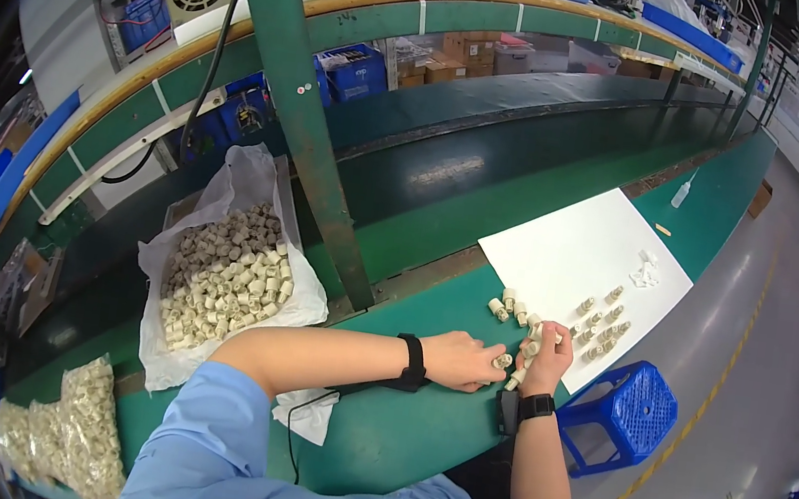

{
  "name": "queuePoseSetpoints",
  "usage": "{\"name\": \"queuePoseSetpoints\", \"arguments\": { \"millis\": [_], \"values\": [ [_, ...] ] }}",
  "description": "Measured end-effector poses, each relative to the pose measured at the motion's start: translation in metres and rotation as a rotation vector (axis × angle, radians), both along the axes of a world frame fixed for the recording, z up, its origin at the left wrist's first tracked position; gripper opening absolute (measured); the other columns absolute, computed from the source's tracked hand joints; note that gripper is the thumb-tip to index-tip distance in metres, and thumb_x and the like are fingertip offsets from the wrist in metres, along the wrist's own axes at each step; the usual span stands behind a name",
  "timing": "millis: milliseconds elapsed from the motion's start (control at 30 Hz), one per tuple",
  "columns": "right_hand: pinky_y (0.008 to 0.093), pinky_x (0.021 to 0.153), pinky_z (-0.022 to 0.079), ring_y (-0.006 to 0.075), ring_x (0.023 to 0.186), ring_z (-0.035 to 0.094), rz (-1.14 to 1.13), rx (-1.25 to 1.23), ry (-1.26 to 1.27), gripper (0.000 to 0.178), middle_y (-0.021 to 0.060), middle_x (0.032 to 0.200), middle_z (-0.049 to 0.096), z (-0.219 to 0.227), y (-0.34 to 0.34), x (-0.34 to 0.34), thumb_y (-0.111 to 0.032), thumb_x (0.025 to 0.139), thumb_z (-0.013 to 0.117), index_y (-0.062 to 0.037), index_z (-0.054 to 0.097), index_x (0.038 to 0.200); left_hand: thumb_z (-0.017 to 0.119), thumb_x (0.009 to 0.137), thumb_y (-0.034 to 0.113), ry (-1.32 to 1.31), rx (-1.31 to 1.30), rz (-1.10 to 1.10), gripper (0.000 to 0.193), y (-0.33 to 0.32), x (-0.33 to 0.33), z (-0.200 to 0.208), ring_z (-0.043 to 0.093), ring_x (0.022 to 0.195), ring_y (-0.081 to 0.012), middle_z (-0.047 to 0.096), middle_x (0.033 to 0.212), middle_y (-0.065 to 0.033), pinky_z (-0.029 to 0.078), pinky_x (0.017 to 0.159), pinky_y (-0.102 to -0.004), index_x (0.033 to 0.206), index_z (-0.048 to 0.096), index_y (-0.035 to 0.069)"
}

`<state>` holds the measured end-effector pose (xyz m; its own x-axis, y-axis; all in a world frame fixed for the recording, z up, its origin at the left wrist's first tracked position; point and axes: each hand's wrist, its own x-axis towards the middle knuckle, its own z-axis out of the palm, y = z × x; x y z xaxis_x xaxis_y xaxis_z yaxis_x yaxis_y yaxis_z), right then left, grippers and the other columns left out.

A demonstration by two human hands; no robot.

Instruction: The person gathers white plastic components from a bag, wipes them with a cloth, and arranges them on the table. They then pick up the components one at a time, fitting them together and placing the assembled units onto a white sheet.

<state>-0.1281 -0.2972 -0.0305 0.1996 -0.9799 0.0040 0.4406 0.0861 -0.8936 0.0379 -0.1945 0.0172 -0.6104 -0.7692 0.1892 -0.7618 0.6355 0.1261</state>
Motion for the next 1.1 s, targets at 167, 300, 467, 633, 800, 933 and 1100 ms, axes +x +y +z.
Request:
{"name": "queuePoseSetpoints", "arguments": {
  "millis": [167, 300, 467, 633, 800, 933, 1100],
  "values": [
    [0.0262, 0.034, 0.035, 0.0144, 0.045, 0.052, 0.004, 0.011, 0.007, 0.015, 0.008, 0.067, 0.06, -0.001, -0.004, 0.006, -0.023, 0.102, 0.06, -0.0082, 0.058, 0.102, 0.067, 0.086, 0.019, 0.091, 0.057, 0.038, 0.021, 0.014, 0.015, 0.016, 0.064, 0.069, -0.0321, 0.052, 0.099, -0.0161, 0.052, 0.056, -0.0441, 0.104, 0.056, 0.014],
    [0.0264, 0.034, 0.036, 0.0145, 0.045, 0.051, 0.02, -0.011, 0.016, 0.015, 0.0082, 0.068, 0.061, 0.001, -0.007, 0.003, -0.023, 0.102, 0.059, -0.0086, 0.058, 0.102, 0.067, 0.086, 0.019, 0.236, 0.047, 0.117, 0.019, 0.041, 0.024, 0.056, 0.063, 0.069, -0.0331, 0.051, 0.099, -0.0144, 0.053, 0.057, -0.0438, 0.102, 0.058, 0.015],
    [0.0265, 0.035, 0.036, 0.014, 0.047, 0.052, -0.041, -0.039, 0.056, 0.014, 0.0075, 0.069, 0.06, 0.013, 0.009, -0.009, -0.023, 0.102, 0.06, -0.0093, 0.059, 0.102, 0.067, 0.087, 0.02, 0.442, 0.025, 0.189, 0.019, 0.102, 0.028, 0.078, 0.061, 0.071, -0.0331, 0.053, 0.1, -0.0109, 0.054, 0.06, -0.043, 0.104, 0.06, 0.018],
    [0.0281, 0.037, 0.038, 0.0168, 0.051, 0.055, 0.055, -0.056, 0.164, 0.022, 0.0094, 0.075, 0.062, 0.0, 0.002, -0.005, -0.029, 0.103, 0.057, -0.0082, 0.06, 0.107, 0.069, 0.084, 0.012, 0.689, 0.098, 0.371, 0.016, 0.16, 0.057, 0.063, 0.06, 0.087, -0.0292, 0.057, 0.098, -0.0101, 0.05, 0.076, -0.0364, 0.099, 0.063, 0.013],
    [0.0275, 0.037, 0.037, 0.0175, 0.053, 0.057, -0.007, -0.006, 0.129, 0.023, 0.0101, 0.077, 0.062, 0.008, -0.007, 0.005, -0.029, 0.103, 0.057, -0.0063, 0.059, 0.104, 0.067, 0.089, 0.01, 0.86, 0.051, 0.555, 0.013, 0.2, 0.099, 0.053, 0.058, 0.086, -0.0175, 0.059, 0.095, -0.0047, 0.049, 0.075, -0.0314, 0.099, 0.06, 0.006],
    [0.0272, 0.036, 0.037, 0.0167, 0.051, 0.054, 0.054, 0.068, 0.09, 0.027, 0.0094, 0.078, 0.062, 0.009, -0.014, 0.011, -0.032, 0.103, 0.055, -0.0054, 0.058, 0.101, 0.063, 0.093, 0.007, 1.124, 0.201, 0.788, 0.01, 0.238, 0.123, 0.056, 0.057, 0.084, -0.013, 0.059, 0.097, -0.0019, 0.049, 0.072, -0.0268, 0.102, 0.059, 0.007],
    [0.0248, 0.034, 0.035, 0.0147, 0.046, 0.049, 0.324, 0.278, -0.166, 0.033, 0.0089, 0.075, 0.061, -0.009, 0.004, 0.018, -0.038, 0.102, 0.053, -0.0057, 0.056, 0.099, 0.058, 0.097, 0.008, 1.518, 0.199, 0.942, 0.007, 0.272, 0.161, 0.06, 0.055, 0.072, -0.0116, 0.056, 0.095, -0.001, 0.042, 0.054, -0.0225, 0.104, 0.057, 0.01]
  ]
}}
